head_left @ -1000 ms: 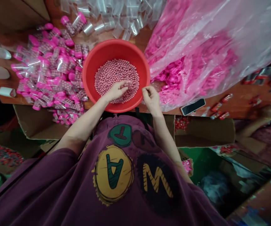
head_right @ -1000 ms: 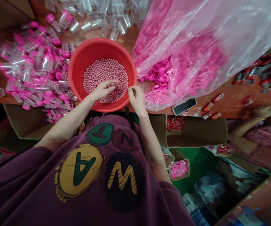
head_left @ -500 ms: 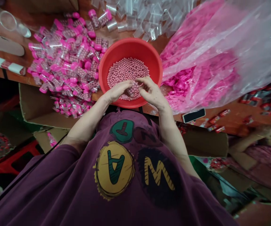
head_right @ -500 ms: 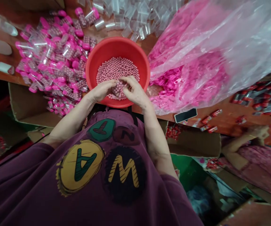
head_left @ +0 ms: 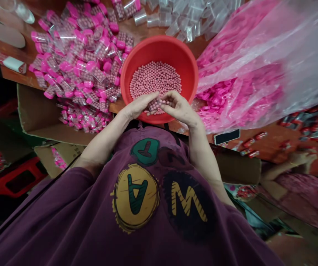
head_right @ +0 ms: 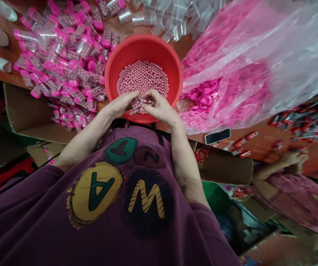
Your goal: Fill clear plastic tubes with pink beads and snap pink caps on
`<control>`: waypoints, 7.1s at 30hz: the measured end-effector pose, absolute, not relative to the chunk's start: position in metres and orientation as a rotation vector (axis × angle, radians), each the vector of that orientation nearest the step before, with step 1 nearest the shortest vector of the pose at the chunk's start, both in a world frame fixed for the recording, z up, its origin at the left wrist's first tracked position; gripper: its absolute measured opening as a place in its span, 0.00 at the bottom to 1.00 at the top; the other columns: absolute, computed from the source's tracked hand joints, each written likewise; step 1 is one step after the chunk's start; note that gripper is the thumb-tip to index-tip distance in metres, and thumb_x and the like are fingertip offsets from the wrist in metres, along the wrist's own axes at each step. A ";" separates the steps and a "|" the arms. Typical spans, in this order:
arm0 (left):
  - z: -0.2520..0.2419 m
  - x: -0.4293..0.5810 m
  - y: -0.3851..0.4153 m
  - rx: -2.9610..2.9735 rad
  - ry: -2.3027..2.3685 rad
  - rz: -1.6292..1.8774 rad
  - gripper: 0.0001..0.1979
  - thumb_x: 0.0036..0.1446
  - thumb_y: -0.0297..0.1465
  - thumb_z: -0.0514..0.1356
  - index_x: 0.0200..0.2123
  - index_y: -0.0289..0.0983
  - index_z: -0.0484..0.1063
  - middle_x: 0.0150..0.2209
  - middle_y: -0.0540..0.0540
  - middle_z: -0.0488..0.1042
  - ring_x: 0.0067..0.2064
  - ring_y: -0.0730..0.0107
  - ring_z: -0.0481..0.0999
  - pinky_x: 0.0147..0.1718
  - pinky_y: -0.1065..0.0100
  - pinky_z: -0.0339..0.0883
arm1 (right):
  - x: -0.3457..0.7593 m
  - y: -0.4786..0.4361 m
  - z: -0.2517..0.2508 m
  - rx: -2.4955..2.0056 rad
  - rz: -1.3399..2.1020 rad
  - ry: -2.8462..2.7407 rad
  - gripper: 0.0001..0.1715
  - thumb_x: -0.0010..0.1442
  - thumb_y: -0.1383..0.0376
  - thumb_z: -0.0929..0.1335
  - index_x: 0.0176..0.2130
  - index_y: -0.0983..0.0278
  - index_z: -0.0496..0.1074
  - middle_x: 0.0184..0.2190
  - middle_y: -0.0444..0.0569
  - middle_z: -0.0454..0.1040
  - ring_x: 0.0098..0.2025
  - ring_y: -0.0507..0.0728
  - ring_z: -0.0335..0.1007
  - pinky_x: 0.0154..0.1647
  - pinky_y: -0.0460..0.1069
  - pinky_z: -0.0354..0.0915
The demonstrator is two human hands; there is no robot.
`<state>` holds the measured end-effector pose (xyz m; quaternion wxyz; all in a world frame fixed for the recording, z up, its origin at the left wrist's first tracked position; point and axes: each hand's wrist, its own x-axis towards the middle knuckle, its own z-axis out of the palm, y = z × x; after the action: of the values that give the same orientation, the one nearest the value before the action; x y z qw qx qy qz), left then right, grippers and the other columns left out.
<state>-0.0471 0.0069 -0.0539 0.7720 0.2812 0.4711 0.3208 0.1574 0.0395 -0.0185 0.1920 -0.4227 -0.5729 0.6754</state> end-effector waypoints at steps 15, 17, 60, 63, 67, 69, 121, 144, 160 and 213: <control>-0.066 -0.026 0.018 0.568 0.979 0.598 0.35 0.71 0.65 0.54 0.36 0.39 0.77 0.30 0.42 0.76 0.34 0.61 0.82 0.33 0.61 0.77 | 0.180 0.031 -0.029 -1.359 1.580 -1.745 0.20 0.74 0.51 0.68 0.57 0.56 0.83 0.56 0.50 0.85 0.61 0.62 0.80 0.69 0.65 0.76; -0.067 -0.022 0.021 0.568 0.975 0.584 0.34 0.73 0.63 0.54 0.39 0.38 0.78 0.31 0.41 0.76 0.38 0.57 0.84 0.36 0.58 0.80 | 0.182 0.030 -0.030 -1.404 1.515 -1.747 0.21 0.75 0.52 0.67 0.58 0.55 0.82 0.57 0.50 0.85 0.61 0.62 0.80 0.70 0.65 0.75; -0.030 0.006 0.044 0.482 1.039 0.636 0.29 0.79 0.55 0.47 0.50 0.38 0.76 0.35 0.43 0.80 0.36 0.62 0.86 0.29 0.69 0.71 | 0.280 0.024 -0.086 -1.893 0.912 -1.362 0.29 0.76 0.40 0.64 0.56 0.57 0.76 0.46 0.54 0.83 0.46 0.63 0.83 0.53 0.65 0.79; -0.023 0.008 0.046 0.507 1.009 0.628 0.21 0.79 0.46 0.51 0.54 0.37 0.76 0.39 0.42 0.81 0.38 0.63 0.86 0.32 0.68 0.74 | 0.244 0.029 -0.054 -1.669 1.147 -1.374 0.34 0.74 0.33 0.62 0.62 0.50 0.74 0.47 0.50 0.81 0.46 0.62 0.83 0.47 0.62 0.81; -0.020 0.009 0.044 0.541 0.988 0.630 0.15 0.71 0.33 0.59 0.57 0.38 0.75 0.42 0.44 0.81 0.38 0.65 0.86 0.37 0.67 0.76 | 0.209 0.039 -0.021 -1.547 1.213 -1.359 0.34 0.71 0.30 0.65 0.61 0.47 0.69 0.53 0.48 0.78 0.38 0.57 0.78 0.39 0.57 0.81; -0.019 0.008 0.041 0.552 0.988 0.629 0.17 0.68 0.31 0.60 0.58 0.38 0.74 0.43 0.44 0.81 0.41 0.64 0.87 0.41 0.64 0.78 | 0.203 0.041 -0.015 -1.545 1.220 -1.395 0.34 0.71 0.30 0.64 0.61 0.47 0.69 0.56 0.50 0.78 0.40 0.58 0.80 0.39 0.57 0.82; -0.039 -0.004 0.030 0.558 0.903 0.741 0.15 0.70 0.45 0.68 0.47 0.40 0.78 0.41 0.45 0.83 0.34 0.70 0.81 0.31 0.69 0.72 | 0.188 0.024 -0.005 -1.393 0.936 -1.767 0.25 0.80 0.46 0.63 0.57 0.57 0.80 0.54 0.51 0.85 0.58 0.61 0.82 0.65 0.64 0.78; -0.014 0.003 0.015 0.466 0.976 0.764 0.09 0.73 0.34 0.67 0.40 0.37 0.72 0.33 0.52 0.77 0.28 0.80 0.76 0.26 0.75 0.63 | 0.189 0.007 -0.016 -1.421 0.950 -1.742 0.25 0.79 0.45 0.64 0.56 0.56 0.81 0.48 0.50 0.84 0.51 0.60 0.82 0.58 0.61 0.79; -0.018 0.016 0.010 0.541 1.135 0.851 0.13 0.72 0.44 0.68 0.41 0.42 0.75 0.30 0.52 0.76 0.27 0.78 0.73 0.26 0.74 0.67 | 0.175 -0.009 -0.014 -1.487 0.976 -1.833 0.22 0.80 0.54 0.62 0.64 0.54 0.77 0.58 0.54 0.80 0.61 0.63 0.78 0.69 0.67 0.76; -0.022 -0.031 -0.008 1.302 1.472 1.030 0.17 0.73 0.44 0.65 0.54 0.40 0.83 0.48 0.39 0.86 0.51 0.56 0.82 0.58 0.54 0.75 | 0.112 0.005 -0.022 -1.595 0.916 -1.817 0.33 0.78 0.45 0.61 0.71 0.56 0.69 0.68 0.60 0.74 0.74 0.74 0.70 0.79 0.77 0.65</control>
<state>-0.0314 -0.0084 -0.0219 0.4453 0.5254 0.5940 0.4158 0.1121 0.0055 -0.0215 0.2745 -0.5931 -0.6759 0.3406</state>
